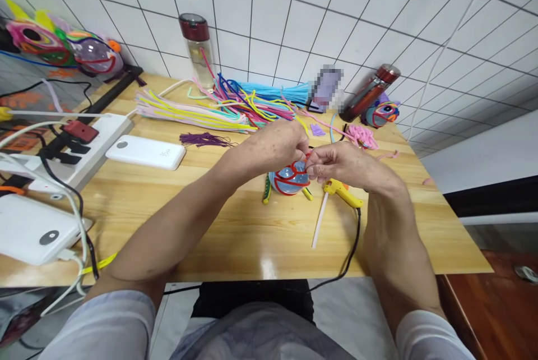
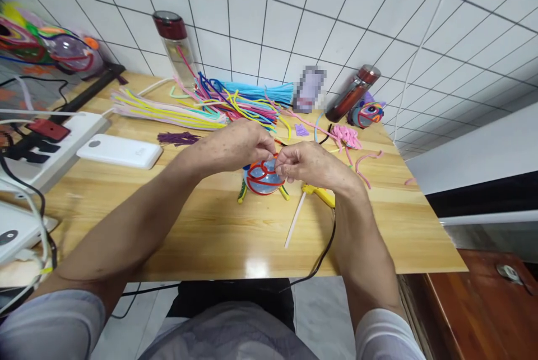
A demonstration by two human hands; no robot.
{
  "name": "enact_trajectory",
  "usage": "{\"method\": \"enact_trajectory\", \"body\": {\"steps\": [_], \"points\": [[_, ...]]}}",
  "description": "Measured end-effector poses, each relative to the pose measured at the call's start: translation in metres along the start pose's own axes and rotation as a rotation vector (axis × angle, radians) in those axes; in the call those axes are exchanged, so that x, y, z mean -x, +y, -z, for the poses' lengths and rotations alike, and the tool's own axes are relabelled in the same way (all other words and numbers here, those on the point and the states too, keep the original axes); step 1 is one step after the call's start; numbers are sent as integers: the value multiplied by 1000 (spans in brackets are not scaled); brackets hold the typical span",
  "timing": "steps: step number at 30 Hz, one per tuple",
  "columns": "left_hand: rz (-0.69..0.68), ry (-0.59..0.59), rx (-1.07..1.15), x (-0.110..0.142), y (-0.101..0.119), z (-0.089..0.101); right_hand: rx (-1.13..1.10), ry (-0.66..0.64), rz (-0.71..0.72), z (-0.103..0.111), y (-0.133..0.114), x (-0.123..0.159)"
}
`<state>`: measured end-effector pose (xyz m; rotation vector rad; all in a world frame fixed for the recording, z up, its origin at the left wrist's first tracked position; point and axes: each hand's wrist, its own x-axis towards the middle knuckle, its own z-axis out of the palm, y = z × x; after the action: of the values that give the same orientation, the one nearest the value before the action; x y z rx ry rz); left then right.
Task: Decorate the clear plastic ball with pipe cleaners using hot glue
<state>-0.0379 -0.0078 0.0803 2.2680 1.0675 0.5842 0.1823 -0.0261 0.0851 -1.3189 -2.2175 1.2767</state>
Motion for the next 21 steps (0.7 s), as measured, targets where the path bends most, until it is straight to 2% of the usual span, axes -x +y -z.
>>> {"method": "enact_trajectory", "body": {"steps": [10,14,18,21], "points": [[-3,-33,-53,2,8,2,-15,-13,-8,1,4,-2],[-13,-32,-85,1,9,2,-48,5,-9,0,-2,-1],[-37,101,-16,3,13,5,-79,58,11,10,-8,8],[-79,202,45,5,16,9,-63,233,22,22,4,26]]}}
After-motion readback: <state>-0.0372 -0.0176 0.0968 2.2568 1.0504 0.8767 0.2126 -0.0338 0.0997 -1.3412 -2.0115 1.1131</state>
